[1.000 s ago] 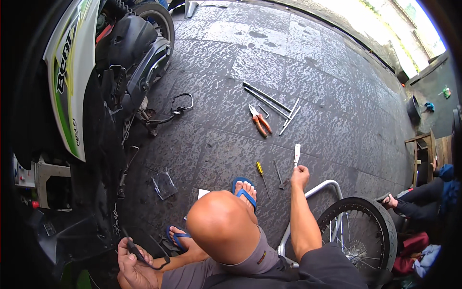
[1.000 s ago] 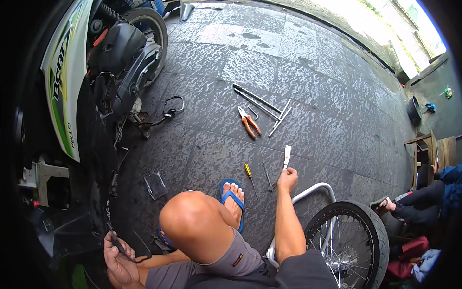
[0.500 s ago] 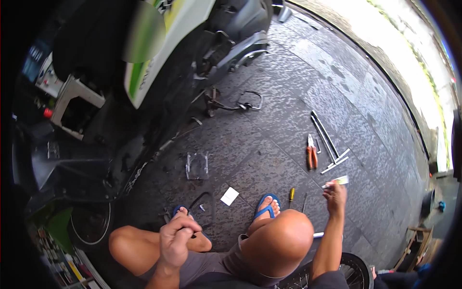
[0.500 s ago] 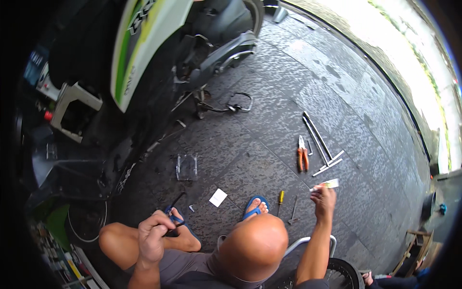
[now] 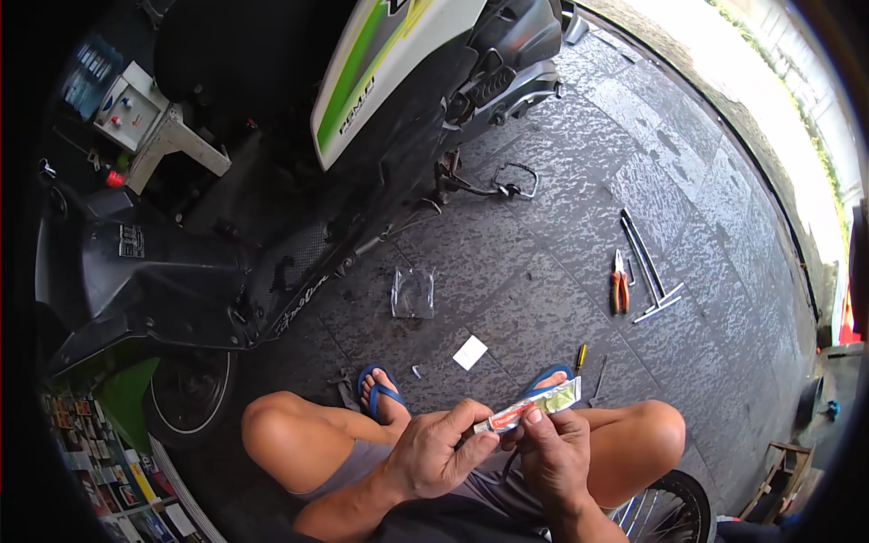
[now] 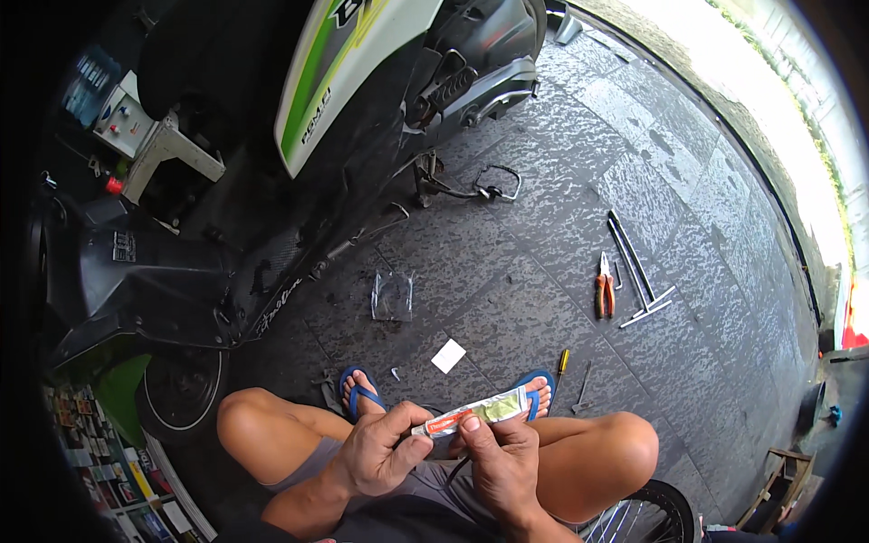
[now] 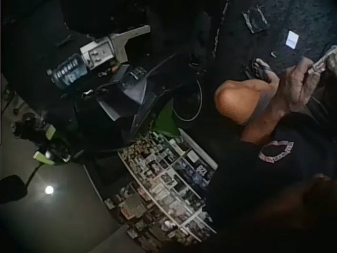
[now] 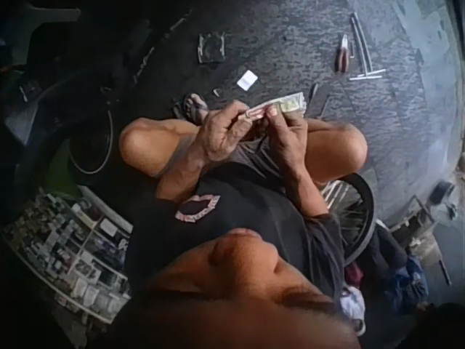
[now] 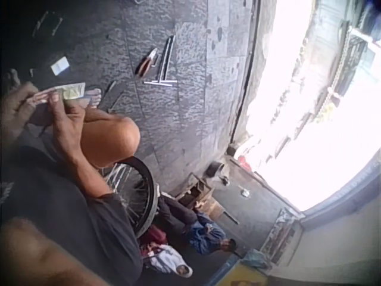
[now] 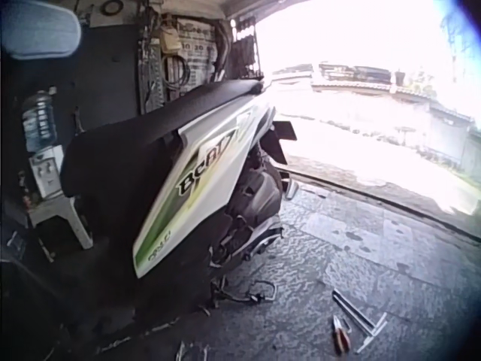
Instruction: The person applies sealant from a tube onto a rubber gasket. The person then presses the gasket into a channel on a plastic motorcycle housing by hand, smoothing it along the edges to ensure a seal.
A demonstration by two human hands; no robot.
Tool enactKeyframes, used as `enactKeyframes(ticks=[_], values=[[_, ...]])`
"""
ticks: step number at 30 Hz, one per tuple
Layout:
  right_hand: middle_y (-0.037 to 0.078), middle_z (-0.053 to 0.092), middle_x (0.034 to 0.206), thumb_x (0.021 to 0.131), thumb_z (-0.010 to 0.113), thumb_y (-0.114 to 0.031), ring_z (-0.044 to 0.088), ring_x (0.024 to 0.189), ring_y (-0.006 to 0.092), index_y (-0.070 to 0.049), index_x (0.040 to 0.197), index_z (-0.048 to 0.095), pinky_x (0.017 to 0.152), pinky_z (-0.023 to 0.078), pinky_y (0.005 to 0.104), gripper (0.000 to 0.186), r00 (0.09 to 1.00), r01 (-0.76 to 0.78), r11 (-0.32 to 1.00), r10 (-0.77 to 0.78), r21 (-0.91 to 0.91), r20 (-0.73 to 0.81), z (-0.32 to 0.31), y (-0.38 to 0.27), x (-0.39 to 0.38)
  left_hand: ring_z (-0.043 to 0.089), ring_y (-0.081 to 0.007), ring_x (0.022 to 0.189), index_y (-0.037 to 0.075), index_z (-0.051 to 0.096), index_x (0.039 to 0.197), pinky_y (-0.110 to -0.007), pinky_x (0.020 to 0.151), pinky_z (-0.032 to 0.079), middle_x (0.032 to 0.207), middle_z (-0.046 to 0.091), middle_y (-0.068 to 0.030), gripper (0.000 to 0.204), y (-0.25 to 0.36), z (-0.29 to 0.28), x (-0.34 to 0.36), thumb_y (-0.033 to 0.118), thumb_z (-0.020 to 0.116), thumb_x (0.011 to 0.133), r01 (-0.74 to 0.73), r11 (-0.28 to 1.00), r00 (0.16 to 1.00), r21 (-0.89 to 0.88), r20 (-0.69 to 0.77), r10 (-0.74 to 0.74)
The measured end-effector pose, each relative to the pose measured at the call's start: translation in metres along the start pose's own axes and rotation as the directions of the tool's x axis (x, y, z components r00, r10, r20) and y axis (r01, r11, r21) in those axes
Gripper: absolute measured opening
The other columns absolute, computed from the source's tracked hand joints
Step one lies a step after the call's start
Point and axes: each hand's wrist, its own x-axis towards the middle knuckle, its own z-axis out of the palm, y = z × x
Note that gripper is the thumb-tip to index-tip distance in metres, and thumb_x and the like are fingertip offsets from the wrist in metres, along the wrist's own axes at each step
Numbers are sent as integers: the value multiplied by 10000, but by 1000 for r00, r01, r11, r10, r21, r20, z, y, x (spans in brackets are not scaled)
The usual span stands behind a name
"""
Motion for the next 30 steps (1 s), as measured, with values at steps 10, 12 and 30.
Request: enactKeyframes(ticks=[10, 12, 30], values=[[110, 652, 948, 914, 707, -78, 611, 700, 120, 44, 913, 650, 606, 515, 238, 135, 959, -177, 936, 233, -306, 159, -20, -24, 14, 653, -157, 664, 18, 605, 984, -301, 708, 494, 706, 657, -72, 267, -35, -25, -10, 283, 617, 954, 170, 975, 981, -144, -66, -181], [97, 658, 891, 914, 711, -85, 597, 679, 111, 41, 880, 656, 612, 490, 235, 142, 960, -177, 940, 230, -290, 162, -17, -9, 13, 644, -106, 701, 7, 595, 986, -269, 737, 497, 740, 676, -50, 254, -31, -10, -1, 258, 632, 968, 141, 896, 955, -422, -181, -236], [150, 700, 934, 945, 665, -69, 697, 789, 187, 103, 1071, 650, 736, 606, 308, 214, 981, -182, 982, 178, -44, -75, 4, 38, 13, 666, -273, 607, 11, 564, 995, -395, 576, 491, 670, 646, -113, 280, -41, -9, -8, 259, 666, 914, 274, 961, 960, -31, 70, -272]])
